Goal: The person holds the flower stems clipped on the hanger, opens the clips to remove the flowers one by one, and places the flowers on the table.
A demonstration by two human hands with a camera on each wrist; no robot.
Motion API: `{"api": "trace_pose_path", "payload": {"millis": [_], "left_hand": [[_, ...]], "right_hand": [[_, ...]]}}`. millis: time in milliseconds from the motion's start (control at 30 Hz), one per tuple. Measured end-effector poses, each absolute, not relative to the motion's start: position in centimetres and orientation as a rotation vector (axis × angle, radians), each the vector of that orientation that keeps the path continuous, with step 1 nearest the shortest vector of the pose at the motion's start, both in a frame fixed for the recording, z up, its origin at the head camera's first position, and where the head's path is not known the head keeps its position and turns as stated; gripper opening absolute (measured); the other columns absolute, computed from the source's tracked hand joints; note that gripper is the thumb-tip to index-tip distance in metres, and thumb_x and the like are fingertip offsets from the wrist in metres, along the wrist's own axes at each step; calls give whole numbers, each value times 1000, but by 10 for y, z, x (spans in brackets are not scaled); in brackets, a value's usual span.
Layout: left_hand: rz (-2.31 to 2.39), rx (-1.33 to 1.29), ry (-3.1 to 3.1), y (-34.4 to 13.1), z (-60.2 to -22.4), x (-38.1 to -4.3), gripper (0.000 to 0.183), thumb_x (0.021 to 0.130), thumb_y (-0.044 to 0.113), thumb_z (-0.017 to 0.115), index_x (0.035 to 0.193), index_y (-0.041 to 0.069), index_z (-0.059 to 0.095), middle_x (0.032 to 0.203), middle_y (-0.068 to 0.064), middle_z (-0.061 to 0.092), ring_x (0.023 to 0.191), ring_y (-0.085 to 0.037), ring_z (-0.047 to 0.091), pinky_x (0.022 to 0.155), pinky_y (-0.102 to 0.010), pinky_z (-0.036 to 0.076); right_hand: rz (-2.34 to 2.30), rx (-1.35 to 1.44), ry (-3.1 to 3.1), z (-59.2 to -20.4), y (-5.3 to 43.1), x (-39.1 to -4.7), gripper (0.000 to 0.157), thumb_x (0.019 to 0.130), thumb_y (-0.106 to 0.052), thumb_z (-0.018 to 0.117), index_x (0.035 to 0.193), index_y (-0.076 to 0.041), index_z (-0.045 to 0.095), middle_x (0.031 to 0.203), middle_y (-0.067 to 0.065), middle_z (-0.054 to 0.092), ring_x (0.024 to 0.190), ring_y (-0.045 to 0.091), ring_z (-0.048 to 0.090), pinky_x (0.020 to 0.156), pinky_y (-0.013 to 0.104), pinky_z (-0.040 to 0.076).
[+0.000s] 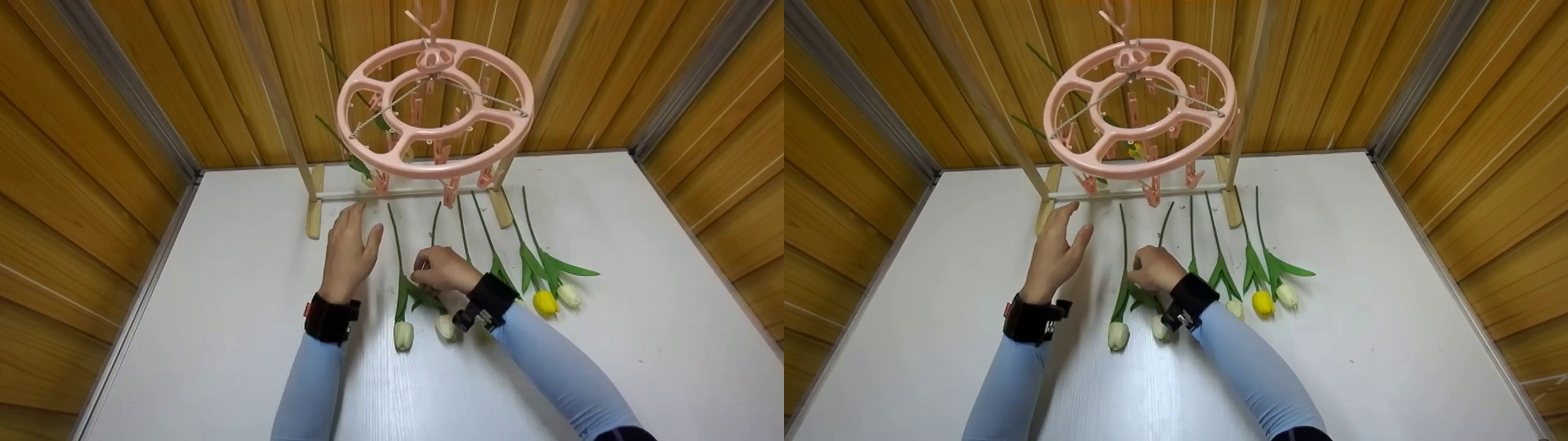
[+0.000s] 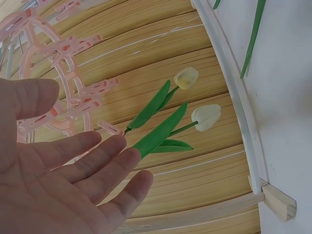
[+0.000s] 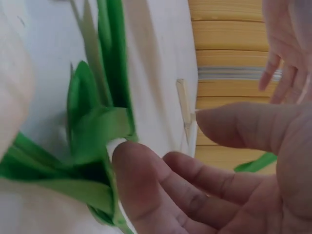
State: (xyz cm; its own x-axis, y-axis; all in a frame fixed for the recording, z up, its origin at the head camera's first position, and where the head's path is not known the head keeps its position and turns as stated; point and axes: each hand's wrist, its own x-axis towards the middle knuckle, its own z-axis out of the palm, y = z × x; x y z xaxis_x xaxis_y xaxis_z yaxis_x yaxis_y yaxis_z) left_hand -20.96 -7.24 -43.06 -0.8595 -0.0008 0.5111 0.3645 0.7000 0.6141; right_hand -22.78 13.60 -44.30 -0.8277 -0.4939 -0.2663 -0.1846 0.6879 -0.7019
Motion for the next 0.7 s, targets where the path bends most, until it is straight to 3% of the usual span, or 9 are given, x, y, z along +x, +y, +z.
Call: {"api": "trace_pose_path", "payload": {"millis": [133,233,567,700], "left_hand": [[-1045,-264,-2427,-74,-431,-209,48,101,16,65,140,-9,55,137,-28,58,130,-42,55,110,-55,42],[-1078,-244,-2413,-75,-430,-209,47,101,14,65,141,-8,54,138,-27,58,132,-40,55,111,-53,43],[-1210,-241,-2345,-77,-423,-207,47,102,13,64,143,-7,53,140,-26,57,134,-38,53,112,-52,43],[-1301,-254,-2291,-76,-419,-205,47,103,13,63,144,-7,52,140,-25,57,131,-37,55,106,-53,48]], "right_hand": [[-989,-583,2413,-437,146,-228,21,99,-18,63,108,0,71,92,18,73,75,40,71,61,30,53],[-1008,-658,2401,-432,153,-227,23,100,-19,63,110,0,70,97,16,73,79,42,71,63,30,55],[-1145,-764,2438,-410,179,-225,28,102,-20,63,119,1,69,107,17,71,85,33,70,75,46,59],[-1262,-815,2479,-401,187,-224,26,102,-17,64,121,1,68,111,18,71,83,29,70,73,38,58]]}}
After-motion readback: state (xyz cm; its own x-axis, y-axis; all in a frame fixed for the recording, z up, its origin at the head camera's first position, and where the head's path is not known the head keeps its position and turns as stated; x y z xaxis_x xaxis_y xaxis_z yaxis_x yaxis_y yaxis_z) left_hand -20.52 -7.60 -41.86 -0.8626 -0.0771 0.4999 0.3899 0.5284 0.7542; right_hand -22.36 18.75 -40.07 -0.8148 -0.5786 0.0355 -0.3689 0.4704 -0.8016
